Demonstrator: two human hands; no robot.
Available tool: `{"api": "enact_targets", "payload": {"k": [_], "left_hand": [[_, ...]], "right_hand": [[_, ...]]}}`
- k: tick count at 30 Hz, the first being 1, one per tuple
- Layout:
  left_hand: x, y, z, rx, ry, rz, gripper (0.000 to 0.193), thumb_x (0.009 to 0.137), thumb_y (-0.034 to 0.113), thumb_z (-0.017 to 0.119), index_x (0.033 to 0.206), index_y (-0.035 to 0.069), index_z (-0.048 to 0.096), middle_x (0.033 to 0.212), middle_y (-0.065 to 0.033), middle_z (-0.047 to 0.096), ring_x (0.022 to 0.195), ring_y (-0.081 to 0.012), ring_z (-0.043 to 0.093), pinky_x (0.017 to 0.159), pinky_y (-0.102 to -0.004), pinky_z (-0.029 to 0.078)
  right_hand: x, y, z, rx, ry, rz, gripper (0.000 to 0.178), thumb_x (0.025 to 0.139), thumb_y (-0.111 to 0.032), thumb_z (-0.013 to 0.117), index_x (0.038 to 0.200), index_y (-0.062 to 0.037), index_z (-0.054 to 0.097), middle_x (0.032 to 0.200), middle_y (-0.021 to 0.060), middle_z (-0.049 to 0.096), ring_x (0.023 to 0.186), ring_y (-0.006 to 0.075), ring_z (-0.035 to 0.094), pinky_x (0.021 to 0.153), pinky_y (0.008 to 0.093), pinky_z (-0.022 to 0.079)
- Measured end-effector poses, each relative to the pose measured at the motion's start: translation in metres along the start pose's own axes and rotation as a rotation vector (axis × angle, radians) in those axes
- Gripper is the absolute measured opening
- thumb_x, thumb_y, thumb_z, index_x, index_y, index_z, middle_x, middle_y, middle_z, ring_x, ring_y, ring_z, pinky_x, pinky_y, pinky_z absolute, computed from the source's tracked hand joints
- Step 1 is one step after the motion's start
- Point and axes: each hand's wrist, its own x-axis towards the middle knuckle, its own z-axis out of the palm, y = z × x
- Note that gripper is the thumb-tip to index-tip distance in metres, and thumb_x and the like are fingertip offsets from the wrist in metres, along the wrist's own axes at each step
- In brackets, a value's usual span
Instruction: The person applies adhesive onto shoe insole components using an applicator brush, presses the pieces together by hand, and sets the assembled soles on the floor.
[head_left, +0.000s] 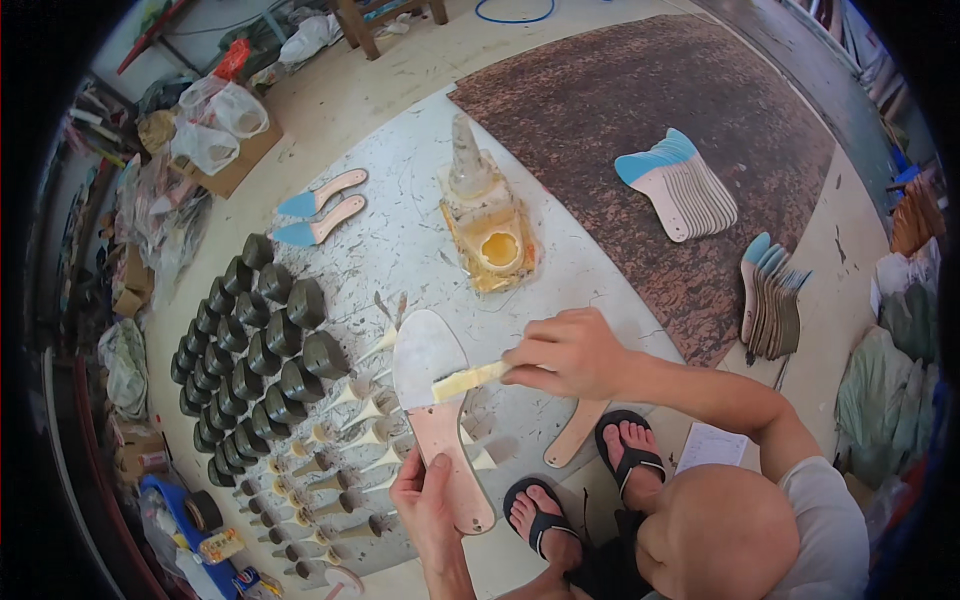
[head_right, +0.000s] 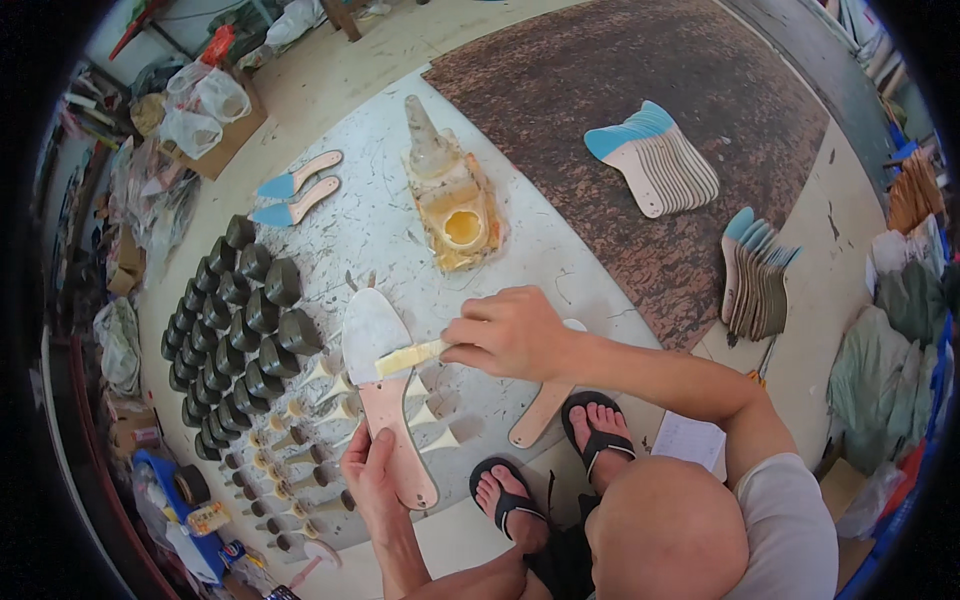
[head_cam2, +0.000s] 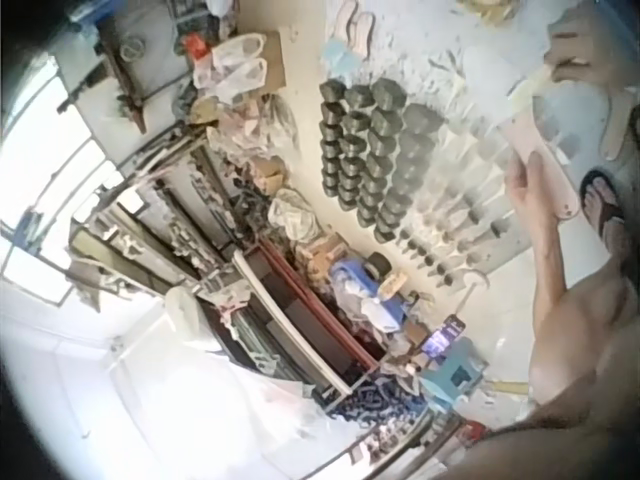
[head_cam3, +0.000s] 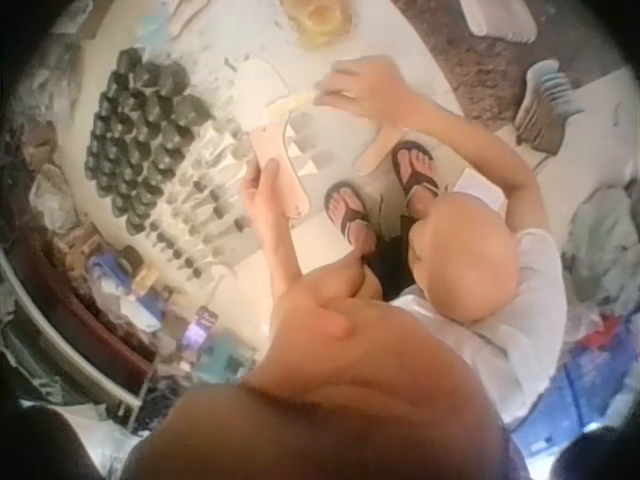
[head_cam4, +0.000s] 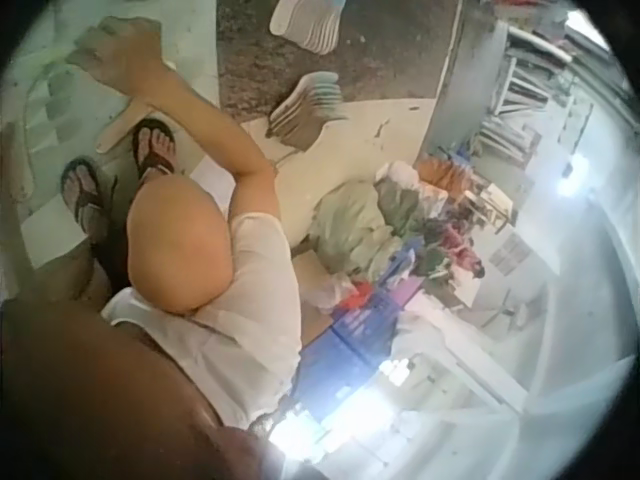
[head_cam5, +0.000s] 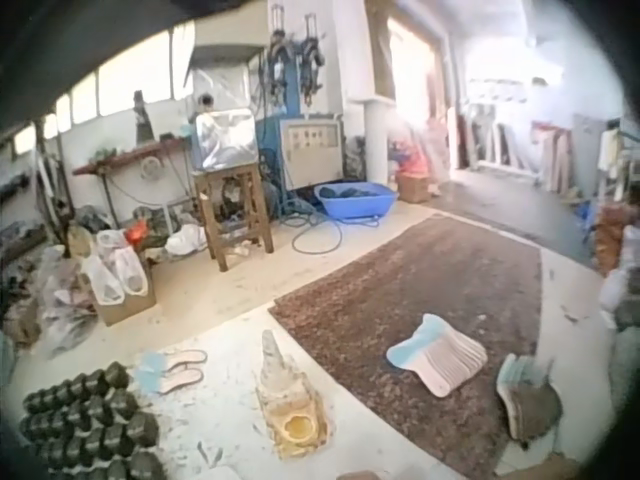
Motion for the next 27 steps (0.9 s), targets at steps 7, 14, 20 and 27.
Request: {"api": "enact_targets", "payload": {"k": [7, 14, 20, 27], "left_hand": [[-0.003, -0.004, 0.006, 0.063, -0.017, 0.032, 0.035, 0.086, 0.004, 0.062, 0.118, -0.01, 0.059, 0.104, -0.0129, 0.068, 0.084, -0.0133, 0.065, 0.076, -0.023, 0.05], [-0.003, -0.003, 0.007, 0.015, -0.017, 0.037, 0.034, 0.086, 0.003, 0.062, 0.117, -0.01, 0.059, 0.101, -0.012, 0.068, 0.083, -0.0128, 0.064, 0.074, -0.0234, 0.051], [0.003, -0.007, -0.001, -0.021, -0.053, 0.024, 0.032, 0.088, 0.002, 0.059, 0.118, -0.011, 0.058, 0.103, -0.0125, 0.068, 0.084, -0.0131, 0.066, 0.074, -0.0233, 0.052], [0.009, -0.004, -0.002, -0.09, -0.049, 0.026, 0.025, 0.094, 0.007, 0.056, 0.113, -0.009, 0.06, 0.099, -0.0117, 0.068, 0.082, -0.0126, 0.066, 0.073, -0.0236, 0.052]], "right_hand": [[0.017, -0.024, 0.004, -0.045, -0.089, -0.032, 0.009, 0.079, -0.018, 0.074, 0.08, -0.0112, 0.068, 0.071, 0.0052, 0.063, 0.058, 0.022, 0.061, 0.05, 0.0322, 0.046], [0.028, -0.013, 0.005, 0.045, 0.091, 0.072, 0.011, 0.079, -0.017, 0.074, 0.083, -0.0099, 0.067, 0.073, 0.007, 0.065, 0.058, 0.0224, 0.063, 0.051, 0.0312, 0.047], [0.042, 0.017, -0.016, -0.09, 0.267, 0.055, 0.02, 0.076, -0.023, 0.076, 0.076, -0.0096, 0.062, 0.072, 0.0052, 0.062, 0.056, 0.0227, 0.06, 0.048, 0.0348, 0.044], [0.026, 0.026, -0.018, -0.203, 0.159, -0.271, 0.019, 0.071, -0.023, 0.08, 0.08, -0.0132, 0.066, 0.068, 0.0008, 0.059, 0.055, 0.0197, 0.057, 0.05, 0.0318, 0.043]]}}
